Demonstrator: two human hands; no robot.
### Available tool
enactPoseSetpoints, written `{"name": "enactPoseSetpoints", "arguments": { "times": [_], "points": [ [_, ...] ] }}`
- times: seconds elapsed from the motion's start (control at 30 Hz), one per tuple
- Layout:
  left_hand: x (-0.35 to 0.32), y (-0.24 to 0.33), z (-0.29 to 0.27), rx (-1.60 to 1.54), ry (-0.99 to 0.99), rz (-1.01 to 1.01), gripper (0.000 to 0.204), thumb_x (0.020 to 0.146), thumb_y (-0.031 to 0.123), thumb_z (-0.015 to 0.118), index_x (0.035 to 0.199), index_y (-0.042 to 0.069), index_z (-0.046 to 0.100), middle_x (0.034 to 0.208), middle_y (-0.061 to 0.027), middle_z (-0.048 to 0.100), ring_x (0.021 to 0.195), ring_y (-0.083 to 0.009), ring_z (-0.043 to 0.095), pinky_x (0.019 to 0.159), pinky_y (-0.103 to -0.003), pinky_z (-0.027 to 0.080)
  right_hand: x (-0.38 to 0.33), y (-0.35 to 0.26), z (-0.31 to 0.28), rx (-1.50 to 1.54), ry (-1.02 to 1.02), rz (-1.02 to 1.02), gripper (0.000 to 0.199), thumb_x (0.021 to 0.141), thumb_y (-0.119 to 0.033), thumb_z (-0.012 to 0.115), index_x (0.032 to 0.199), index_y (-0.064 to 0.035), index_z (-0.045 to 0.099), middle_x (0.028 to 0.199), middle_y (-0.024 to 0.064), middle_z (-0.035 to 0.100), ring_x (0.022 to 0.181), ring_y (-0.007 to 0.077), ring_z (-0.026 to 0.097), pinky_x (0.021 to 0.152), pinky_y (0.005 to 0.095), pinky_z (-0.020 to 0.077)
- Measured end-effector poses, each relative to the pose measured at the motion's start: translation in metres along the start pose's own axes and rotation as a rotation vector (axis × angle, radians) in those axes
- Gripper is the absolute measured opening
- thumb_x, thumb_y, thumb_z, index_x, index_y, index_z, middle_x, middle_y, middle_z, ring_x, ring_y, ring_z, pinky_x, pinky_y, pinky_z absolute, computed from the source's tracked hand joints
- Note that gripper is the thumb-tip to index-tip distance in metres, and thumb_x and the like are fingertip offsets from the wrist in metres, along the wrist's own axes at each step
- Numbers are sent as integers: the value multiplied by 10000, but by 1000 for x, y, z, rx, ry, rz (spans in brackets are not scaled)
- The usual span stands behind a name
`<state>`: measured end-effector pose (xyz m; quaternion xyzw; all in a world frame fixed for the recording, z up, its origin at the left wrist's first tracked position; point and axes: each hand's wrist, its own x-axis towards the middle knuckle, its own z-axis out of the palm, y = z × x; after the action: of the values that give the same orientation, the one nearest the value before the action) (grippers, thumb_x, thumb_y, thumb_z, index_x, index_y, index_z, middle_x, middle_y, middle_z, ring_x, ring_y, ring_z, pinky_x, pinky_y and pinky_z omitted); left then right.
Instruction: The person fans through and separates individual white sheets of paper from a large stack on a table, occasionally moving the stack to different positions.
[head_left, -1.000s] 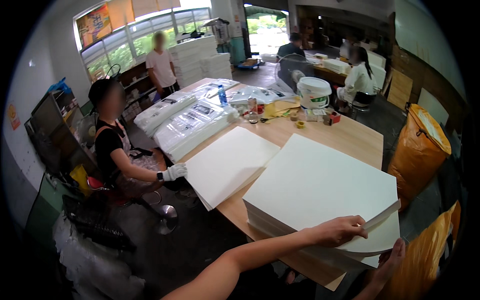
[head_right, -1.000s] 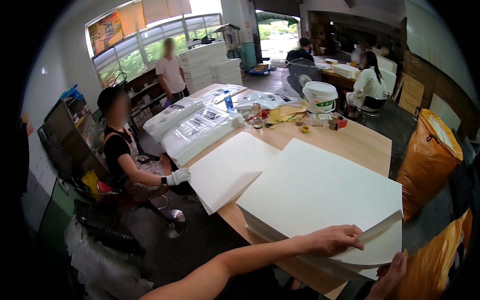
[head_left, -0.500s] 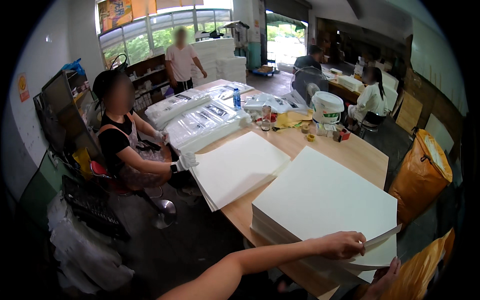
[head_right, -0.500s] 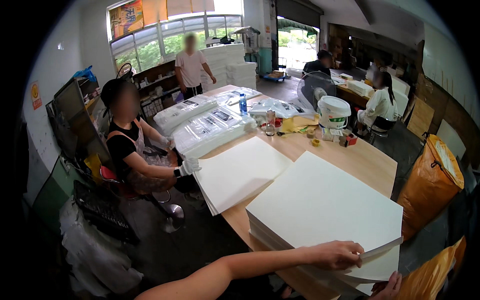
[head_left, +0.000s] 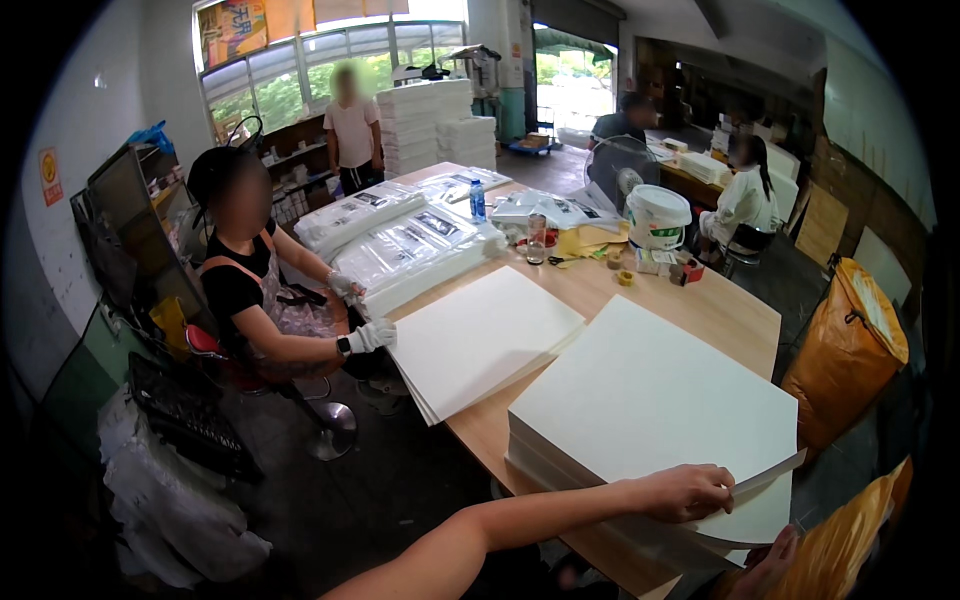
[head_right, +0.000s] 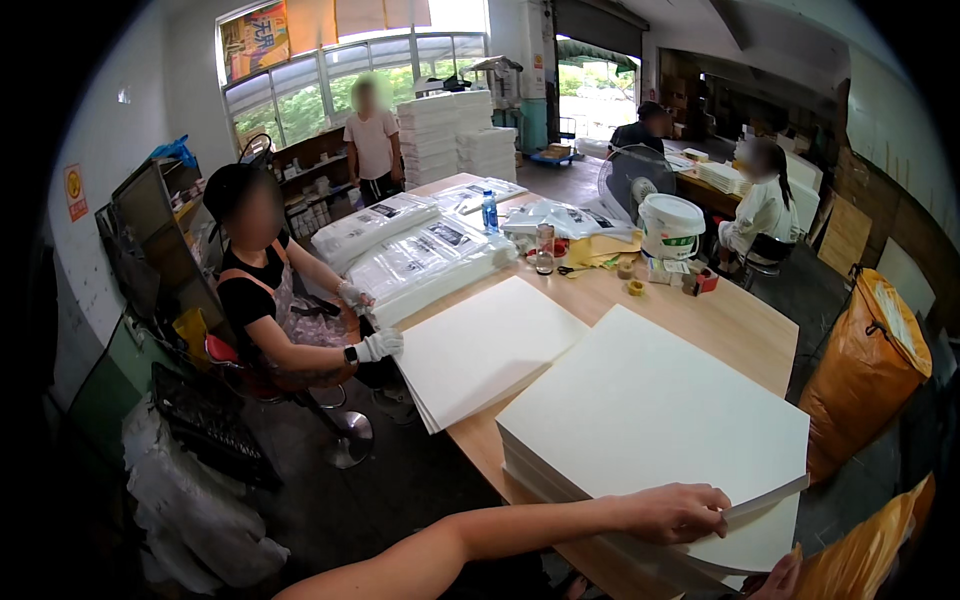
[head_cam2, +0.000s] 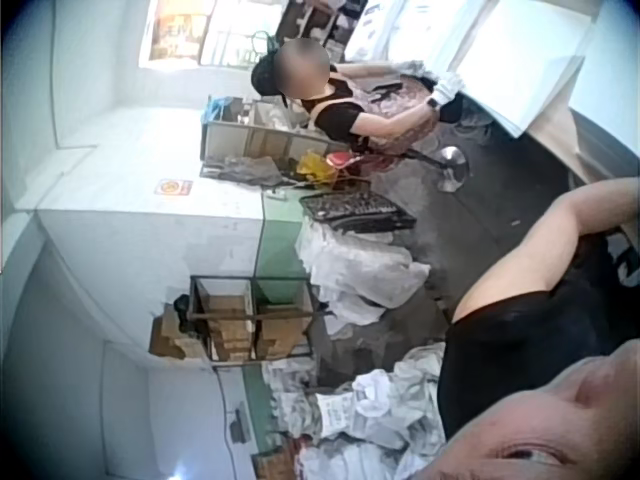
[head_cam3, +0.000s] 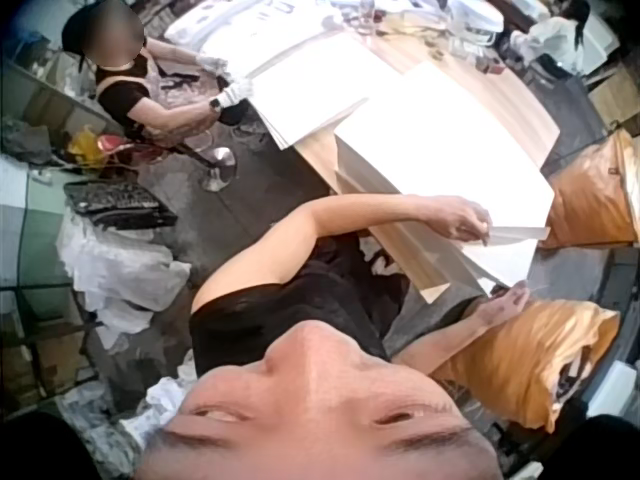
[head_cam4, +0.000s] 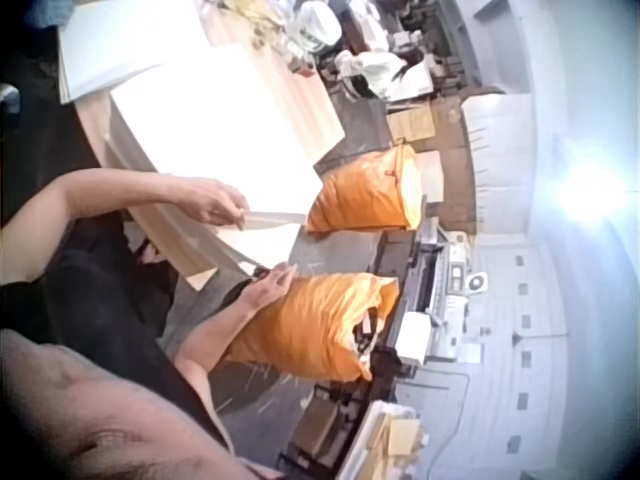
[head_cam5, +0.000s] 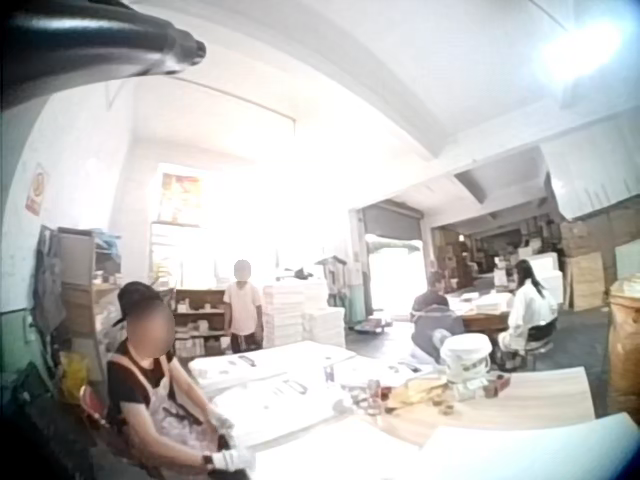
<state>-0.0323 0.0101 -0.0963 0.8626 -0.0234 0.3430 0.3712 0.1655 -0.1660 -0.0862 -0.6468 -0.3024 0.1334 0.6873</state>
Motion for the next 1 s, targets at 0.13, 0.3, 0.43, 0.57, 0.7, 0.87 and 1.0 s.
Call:
{"name": "enactPoseSetpoints", "arguments": {
  "times": [0.13,0.3,0.43,0.57,0.7,0.87,1.0],
  "points": [
    [0,-3,1,16,7,10,123,934,68,650,1051,97,673,1197,-138,569,1078,-348,574,896,-440,495,-17,-5,-3,-258,38,-40,389,1057,-317,567,889,33,589,749,51,555,680,170,476,594,335,419],
    [3,5,-2,18,-22,-7,123,934,68,650,1051,97,674,1186,-136,573,1069,-350,575,894,-439,496,-16,41,-54,-460,-135,126,392,1072,-287,535,865,43,583,757,80,542,705,184,475,661,354,437],
    [1,2,-1,35,-8,2,135,936,67,649,1064,102,674,1197,-137,575,1075,-348,577,891,-436,496,-24,35,-44,-442,-190,43,394,1077,-286,523,842,26,568,729,75,512,676,184,468,634,355,426],
    [1,6,-5,24,-12,18,209,944,41,629,1133,116,675,1212,-139,578,1087,-349,580,895,-439,497,-25,40,-48,-449,-184,35,394,1079,-287,517,846,25,574,699,86,503,654,204,472,624,359,423],
    [3,10,-9,34,-55,-35,282,940,10,619,1196,118,665,1272,-139,565,1138,-354,578,929,-436,504,-18,15,-47,-728,-296,-101,396,1082,-310,512,910,28,627,684,80,538,652,183,484,602,348,414],
    [4,13,-10,-22,-51,-76,302,913,-15,630,1188,106,660,1392,-144,514,1195,-365,578,977,-423,507,7,-10,-56,-510,-249,86,405,1064,-362,553,1024,19,684,681,132,582,598,272,571,609,396,503],
    [5,0,-5,-66,-37,-88,279,881,-25,657,1133,92,676,1391,-139,543,1128,-340,627,939,-404,537,8,11,13,-69,219,44,277,1052,-368,574,921,-123,581,648,-71,479,513,13,407,445,208,297]
  ]
}}
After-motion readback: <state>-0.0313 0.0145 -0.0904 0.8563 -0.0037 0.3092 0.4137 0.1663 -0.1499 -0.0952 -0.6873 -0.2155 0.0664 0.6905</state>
